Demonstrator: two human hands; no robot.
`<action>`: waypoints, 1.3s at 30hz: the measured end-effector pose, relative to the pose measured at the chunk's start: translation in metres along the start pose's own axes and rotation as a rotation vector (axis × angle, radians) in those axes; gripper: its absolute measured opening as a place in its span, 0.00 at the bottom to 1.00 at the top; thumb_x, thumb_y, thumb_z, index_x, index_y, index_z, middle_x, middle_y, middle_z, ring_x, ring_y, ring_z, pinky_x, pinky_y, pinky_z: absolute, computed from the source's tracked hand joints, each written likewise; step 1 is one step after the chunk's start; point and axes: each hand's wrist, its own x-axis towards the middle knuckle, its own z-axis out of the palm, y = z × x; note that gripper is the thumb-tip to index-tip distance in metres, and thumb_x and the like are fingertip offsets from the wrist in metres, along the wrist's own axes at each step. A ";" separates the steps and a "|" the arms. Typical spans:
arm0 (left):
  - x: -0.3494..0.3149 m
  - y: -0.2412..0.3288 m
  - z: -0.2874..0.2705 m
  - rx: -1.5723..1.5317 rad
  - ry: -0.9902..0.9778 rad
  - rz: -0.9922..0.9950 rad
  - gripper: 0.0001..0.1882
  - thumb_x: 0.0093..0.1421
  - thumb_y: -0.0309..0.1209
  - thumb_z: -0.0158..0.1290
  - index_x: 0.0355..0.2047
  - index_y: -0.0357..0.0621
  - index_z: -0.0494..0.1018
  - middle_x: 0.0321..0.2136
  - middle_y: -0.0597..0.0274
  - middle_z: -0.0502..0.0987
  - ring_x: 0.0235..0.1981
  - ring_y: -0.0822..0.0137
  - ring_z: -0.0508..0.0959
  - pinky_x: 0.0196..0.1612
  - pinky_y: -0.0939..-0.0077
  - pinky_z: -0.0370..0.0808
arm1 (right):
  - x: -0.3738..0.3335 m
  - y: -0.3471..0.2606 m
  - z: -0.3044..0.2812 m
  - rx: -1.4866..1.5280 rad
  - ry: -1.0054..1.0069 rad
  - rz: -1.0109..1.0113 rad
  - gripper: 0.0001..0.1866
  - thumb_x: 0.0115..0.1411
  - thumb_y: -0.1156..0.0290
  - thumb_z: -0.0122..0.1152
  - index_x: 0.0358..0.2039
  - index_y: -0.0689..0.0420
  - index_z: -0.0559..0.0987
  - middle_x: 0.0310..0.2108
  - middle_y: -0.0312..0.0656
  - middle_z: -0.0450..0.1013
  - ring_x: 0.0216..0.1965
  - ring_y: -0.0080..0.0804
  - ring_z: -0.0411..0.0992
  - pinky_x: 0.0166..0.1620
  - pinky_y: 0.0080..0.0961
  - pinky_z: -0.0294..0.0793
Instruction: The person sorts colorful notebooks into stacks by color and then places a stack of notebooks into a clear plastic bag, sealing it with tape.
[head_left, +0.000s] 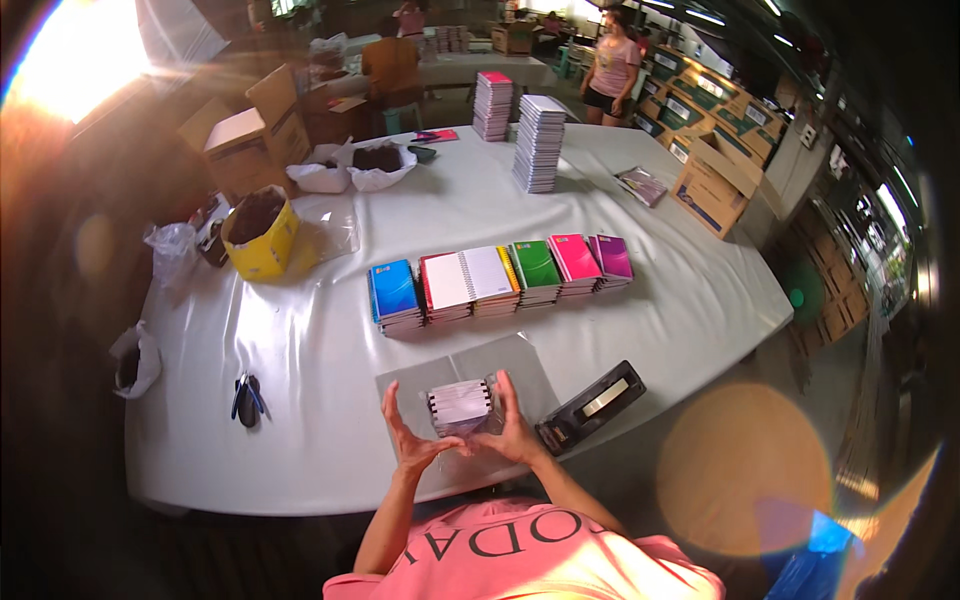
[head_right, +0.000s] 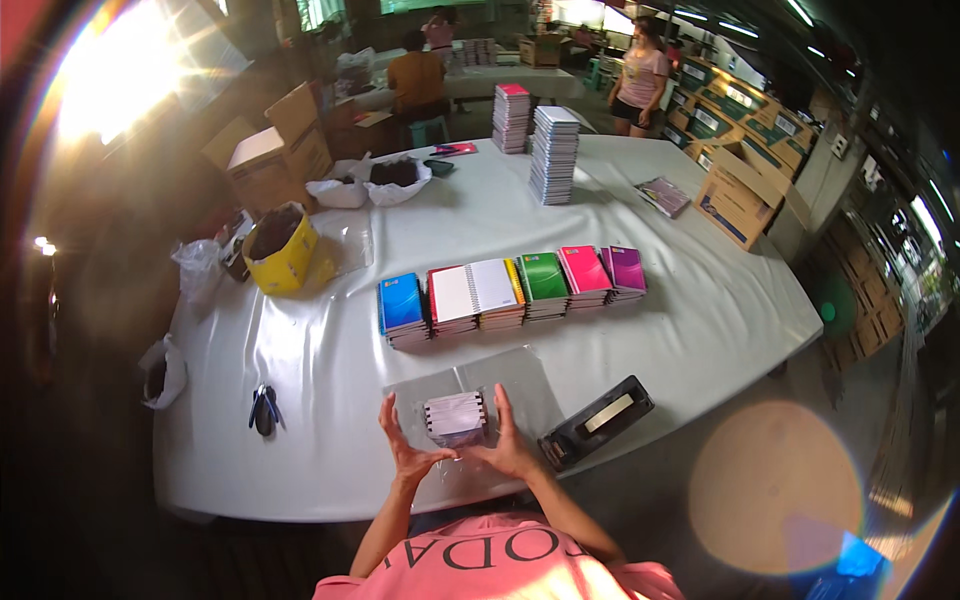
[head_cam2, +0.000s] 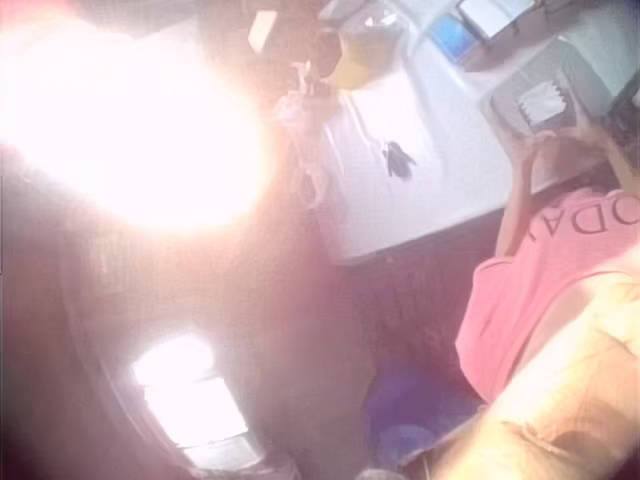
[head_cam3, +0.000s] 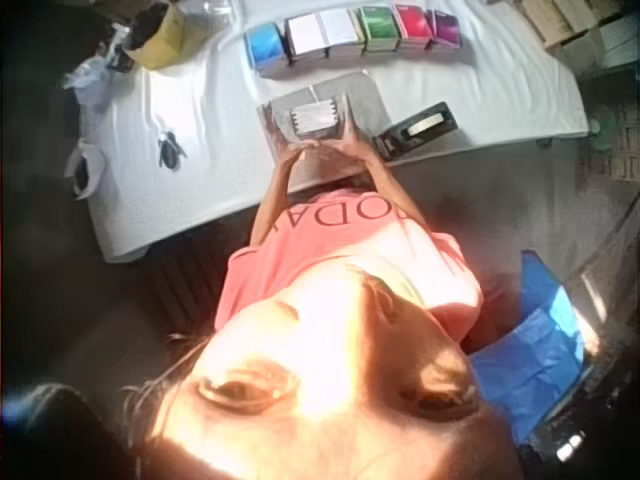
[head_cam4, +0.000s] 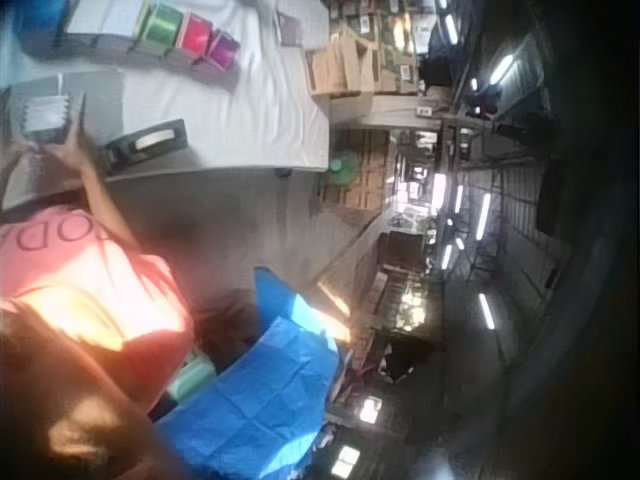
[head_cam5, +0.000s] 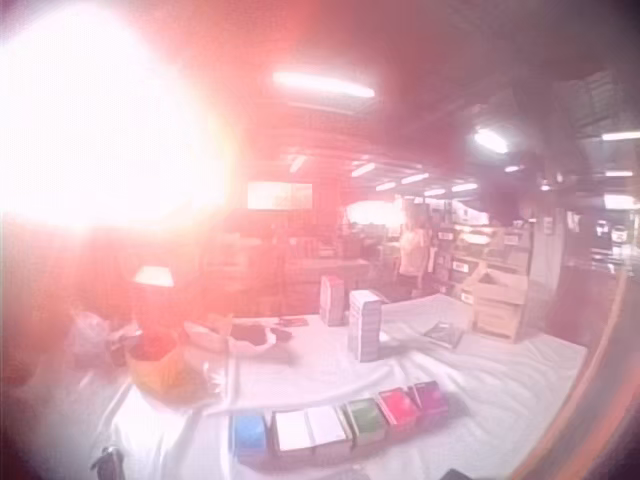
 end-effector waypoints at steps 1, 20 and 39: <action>-0.006 0.003 -0.005 0.045 0.058 0.068 0.59 0.28 0.44 0.73 0.61 0.47 0.54 0.57 0.50 0.61 0.56 0.51 0.63 0.56 0.58 0.65 | -0.006 0.001 -0.002 0.008 0.039 0.013 0.55 0.45 0.69 0.71 0.65 0.57 0.42 0.66 0.53 0.42 0.66 0.41 0.45 0.64 0.33 0.49; 0.061 -0.002 -0.037 0.216 -0.907 0.485 0.43 0.39 0.46 0.61 0.58 0.63 0.61 0.58 0.66 0.62 0.59 0.64 0.61 0.51 0.53 0.59 | 0.005 -0.024 0.005 -0.709 -0.049 -0.237 0.30 0.47 0.80 0.55 0.54 0.51 0.70 0.60 0.39 0.61 0.62 0.38 0.56 0.63 0.43 0.50; 0.106 -0.007 -0.035 -0.123 -1.060 0.439 0.42 0.44 0.64 0.54 0.54 0.51 0.68 0.55 0.67 0.68 0.51 0.58 0.66 0.49 0.63 0.65 | -0.002 -0.056 0.020 -0.637 0.183 -0.159 0.22 0.44 0.82 0.53 0.43 0.54 0.76 0.54 0.42 0.65 0.59 0.39 0.61 0.56 0.40 0.63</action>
